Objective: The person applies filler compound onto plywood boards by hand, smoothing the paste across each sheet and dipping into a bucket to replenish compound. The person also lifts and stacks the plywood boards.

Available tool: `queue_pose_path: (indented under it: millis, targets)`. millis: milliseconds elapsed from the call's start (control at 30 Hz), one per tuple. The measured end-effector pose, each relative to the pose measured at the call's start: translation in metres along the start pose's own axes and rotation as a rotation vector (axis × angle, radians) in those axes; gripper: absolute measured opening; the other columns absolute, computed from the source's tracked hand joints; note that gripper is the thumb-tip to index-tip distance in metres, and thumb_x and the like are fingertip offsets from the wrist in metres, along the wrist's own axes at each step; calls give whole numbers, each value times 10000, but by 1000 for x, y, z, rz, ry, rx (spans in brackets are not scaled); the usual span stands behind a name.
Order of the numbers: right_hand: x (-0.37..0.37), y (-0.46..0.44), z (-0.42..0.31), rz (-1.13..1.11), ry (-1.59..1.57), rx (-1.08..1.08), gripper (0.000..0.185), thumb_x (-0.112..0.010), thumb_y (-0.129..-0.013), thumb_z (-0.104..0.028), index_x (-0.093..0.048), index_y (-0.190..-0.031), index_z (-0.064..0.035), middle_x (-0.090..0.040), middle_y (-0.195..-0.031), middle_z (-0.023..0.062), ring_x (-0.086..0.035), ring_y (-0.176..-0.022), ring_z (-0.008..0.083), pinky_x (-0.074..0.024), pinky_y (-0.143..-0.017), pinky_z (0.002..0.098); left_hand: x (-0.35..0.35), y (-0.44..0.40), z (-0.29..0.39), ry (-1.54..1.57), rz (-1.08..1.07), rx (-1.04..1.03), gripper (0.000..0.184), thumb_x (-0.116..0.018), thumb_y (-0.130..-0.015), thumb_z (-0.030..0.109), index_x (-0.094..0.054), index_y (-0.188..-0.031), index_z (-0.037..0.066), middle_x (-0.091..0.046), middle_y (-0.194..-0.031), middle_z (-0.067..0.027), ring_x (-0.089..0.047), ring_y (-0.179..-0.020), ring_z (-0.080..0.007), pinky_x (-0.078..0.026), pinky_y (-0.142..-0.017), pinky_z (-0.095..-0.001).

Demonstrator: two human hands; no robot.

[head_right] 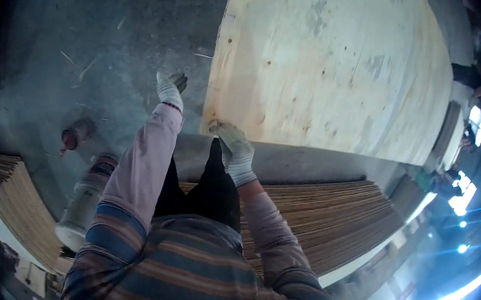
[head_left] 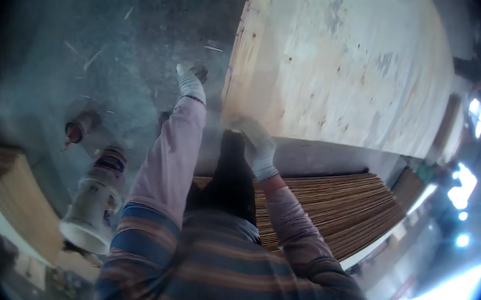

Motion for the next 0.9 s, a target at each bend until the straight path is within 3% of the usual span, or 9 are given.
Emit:
queue_pose_path:
  millis: [133, 167, 300, 333, 400, 500, 633, 767, 900]
  targets:
    - [-14, 19, -7, 18, -56, -401, 236, -602, -912, -82, -648, -1136, -25, -684, -1056, 59, -635, -937, 137, -519, -821, 282, 48, 63, 27, -864, -298, -355, 550, -391, -974, 471, -605, -1132, -10, -653, -1042, -156, -618, -911, -258, -465, -810, -391]
    - [10, 5, -37, 159, -625, -720, 260, -629, -900, -141, -658, -1126, -15, -685, -1036, 63, -628, -909, 123, -519, -777, 269, 72, 53, 13, -998, -419, -316, 524, -407, -971, 452, -593, -1149, -5, -643, -1077, -177, -621, -934, -286, -468, -815, -403]
    - [30, -5, 7, 387, -763, -510, 271, -624, -894, -163, -667, -1125, -29, -690, -1026, 71, -642, -877, 144, -517, -738, 272, 72, 30, -47, -1310, -709, -928, 398, -590, -902, 378, -627, -1072, 20, -683, -928, -124, -645, -856, -269, -503, -787, -363]
    - [34, -17, 18, 361, -535, -510, 282, -626, -888, -167, -665, -1136, -40, -692, -1040, 84, -649, -885, 150, -516, -741, 271, 41, 74, -25, -1386, -597, -581, 370, -636, -872, 348, -622, -1053, 26, -677, -923, -153, -653, -871, -311, -509, -768, -384]
    - [60, -59, 34, 301, -87, -641, 307, -640, -875, -182, -660, -1156, -59, -692, -1074, 113, -661, -908, 166, -514, -763, 275, 21, 94, -18, -1667, -433, -712, 393, -644, -860, 369, -611, -1030, 16, -678, -939, -166, -657, -882, -317, -506, -761, -413]
    - [78, -122, 27, -57, 183, -184, 331, -690, -831, -195, -671, -1147, -98, -678, -1107, 114, -659, -959, 170, -506, -827, 296, -6, 106, 3, -1832, -565, -389, 444, -652, -850, 362, -583, -1120, 16, -634, -1107, -211, -617, -1023, -326, -475, -863, -416]
    - [34, -55, 54, 7, -551, -469, 317, -724, -795, -175, -695, -1107, -135, -688, -1103, 66, -658, -976, 180, -496, -864, 316, 5, 82, -5, -1860, -734, -452, 468, -651, -860, 338, -552, -1200, 33, -605, -1072, -171, -585, -943, -276, -465, -799, -384]
    - [-9, 77, 18, 60, -177, -444, 299, -707, -801, -123, -693, -1091, -54, -708, -1025, 77, -646, -938, 156, -498, -843, 294, 32, -4, -23, -1800, -1101, -230, 444, -649, -885, 305, -540, -1247, 72, -634, -845, -57, -614, -618, -161, -525, -531, -319]
    - [-148, 212, -64, 754, -1273, -957, 303, -682, -836, -123, -670, -1111, 4, -696, -1008, 93, -646, -867, 169, -500, -842, 291, -9, 103, 10, -1691, -886, 376, 635, -603, -884, 512, -452, -1364, 123, -534, -1241, -214, -574, -1096, -350, -496, -920, -444]
Point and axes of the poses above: each hand's wrist, its own y-axis away from the middle knuckle, its own x-axis out of the back of the hand, z = x × y, the point moved 2 cm from there along -y, towards the middle knuckle
